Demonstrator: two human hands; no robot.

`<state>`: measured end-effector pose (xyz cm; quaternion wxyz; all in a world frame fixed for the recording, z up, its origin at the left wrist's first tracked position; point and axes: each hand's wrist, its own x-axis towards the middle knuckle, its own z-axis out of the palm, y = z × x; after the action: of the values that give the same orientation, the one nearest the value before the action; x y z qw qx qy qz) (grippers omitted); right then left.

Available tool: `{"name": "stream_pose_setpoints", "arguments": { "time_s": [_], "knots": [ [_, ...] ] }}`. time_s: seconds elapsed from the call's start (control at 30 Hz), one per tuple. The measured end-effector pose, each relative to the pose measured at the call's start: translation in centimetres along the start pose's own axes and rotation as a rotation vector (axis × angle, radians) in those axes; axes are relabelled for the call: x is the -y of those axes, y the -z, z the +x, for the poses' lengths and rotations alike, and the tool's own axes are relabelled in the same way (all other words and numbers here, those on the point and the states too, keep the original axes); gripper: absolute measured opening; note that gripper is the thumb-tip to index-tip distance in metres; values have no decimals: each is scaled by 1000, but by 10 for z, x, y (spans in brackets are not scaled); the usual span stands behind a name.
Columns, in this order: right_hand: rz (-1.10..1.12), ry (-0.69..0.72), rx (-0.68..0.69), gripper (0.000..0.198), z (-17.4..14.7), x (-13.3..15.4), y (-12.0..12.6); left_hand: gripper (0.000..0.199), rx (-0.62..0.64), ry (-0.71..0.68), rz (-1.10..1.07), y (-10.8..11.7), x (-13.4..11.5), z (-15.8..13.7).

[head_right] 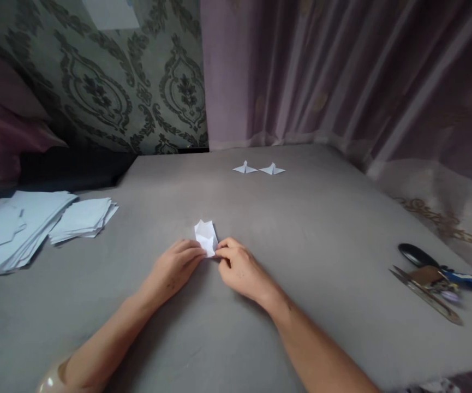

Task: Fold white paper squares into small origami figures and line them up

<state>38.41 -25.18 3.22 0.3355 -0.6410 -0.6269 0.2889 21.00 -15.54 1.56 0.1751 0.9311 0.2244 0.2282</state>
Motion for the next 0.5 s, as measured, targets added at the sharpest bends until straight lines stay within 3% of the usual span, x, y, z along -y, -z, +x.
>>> {"name": "stream_pose_setpoints", "arguments": {
  "time_s": [0.23,0.5],
  "knots": [
    [103,-176,-88,19,6,-6,2,25,40,-41,66,-2,1,-1],
    [-29,-142,-186,16,6,-9,-5,25,81,-123,69,-1,-1,0]
  ]
}}
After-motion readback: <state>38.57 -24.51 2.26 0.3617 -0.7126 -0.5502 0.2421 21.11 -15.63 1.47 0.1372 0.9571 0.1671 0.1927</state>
